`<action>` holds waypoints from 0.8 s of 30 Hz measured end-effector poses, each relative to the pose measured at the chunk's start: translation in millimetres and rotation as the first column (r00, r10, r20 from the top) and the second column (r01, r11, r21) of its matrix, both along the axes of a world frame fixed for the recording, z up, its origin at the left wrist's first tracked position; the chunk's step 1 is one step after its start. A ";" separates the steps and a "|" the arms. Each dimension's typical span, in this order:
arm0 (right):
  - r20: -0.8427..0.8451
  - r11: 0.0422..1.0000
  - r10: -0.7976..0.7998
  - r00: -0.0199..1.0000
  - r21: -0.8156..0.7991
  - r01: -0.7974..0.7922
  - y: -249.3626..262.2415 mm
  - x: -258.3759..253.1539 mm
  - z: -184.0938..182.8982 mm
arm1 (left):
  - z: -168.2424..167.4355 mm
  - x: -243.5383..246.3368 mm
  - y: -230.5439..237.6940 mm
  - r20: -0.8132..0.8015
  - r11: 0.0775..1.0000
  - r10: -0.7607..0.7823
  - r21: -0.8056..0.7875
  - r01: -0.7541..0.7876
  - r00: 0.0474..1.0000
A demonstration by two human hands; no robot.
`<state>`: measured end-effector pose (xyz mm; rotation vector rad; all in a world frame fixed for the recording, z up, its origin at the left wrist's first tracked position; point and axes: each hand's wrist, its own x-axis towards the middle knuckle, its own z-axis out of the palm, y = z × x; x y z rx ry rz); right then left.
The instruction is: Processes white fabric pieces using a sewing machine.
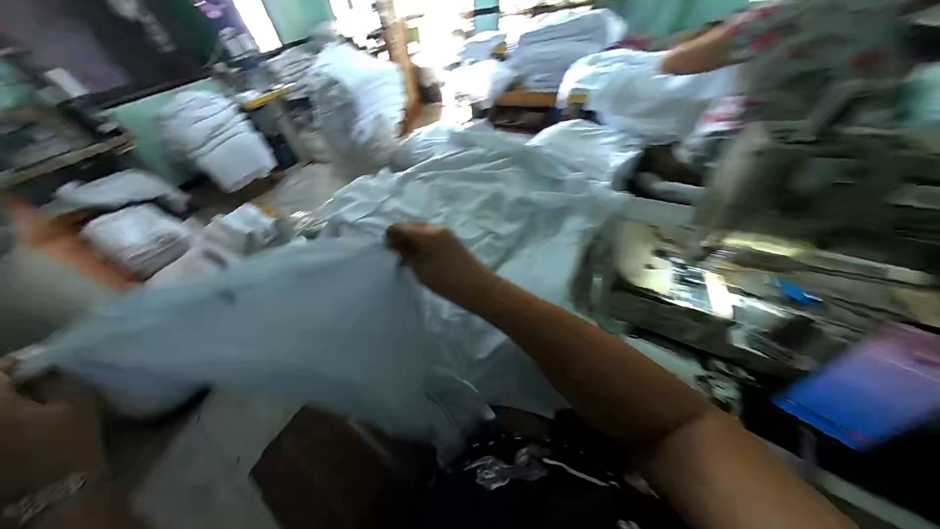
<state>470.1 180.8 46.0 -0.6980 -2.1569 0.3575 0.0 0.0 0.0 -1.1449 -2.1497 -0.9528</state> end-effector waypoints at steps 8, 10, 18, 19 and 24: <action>0.188 0.965 0.260 0.947 -0.088 -0.247 -30.9 -46.4 -81.1 | 4.8 60.3 -129.5 0.150 0.843 0.316 -0.497 -0.205 0.937; 0.377 0.952 0.300 0.876 -0.179 -0.249 -34.4 -44.6 -122.8 | -33.5 63.4 -139.8 0.277 0.548 0.460 -0.836 -0.025 0.844; 0.757 0.839 0.453 0.471 -0.541 0.062 -54.3 3.9 -223.5 | -289.5 178.8 -150.7 0.430 -0.402 0.355 -0.732 0.551 0.830; 0.763 0.829 0.459 0.456 -0.552 0.090 -55.7 8.2 -222.8 | -296.8 189.8 -144.9 0.413 -0.472 0.321 -0.710 0.522 0.852; 0.698 0.730 0.595 0.398 -0.677 0.096 -54.6 20.0 -221.9 | -275.9 197.8 -91.6 0.434 -0.461 0.242 -0.736 0.496 0.868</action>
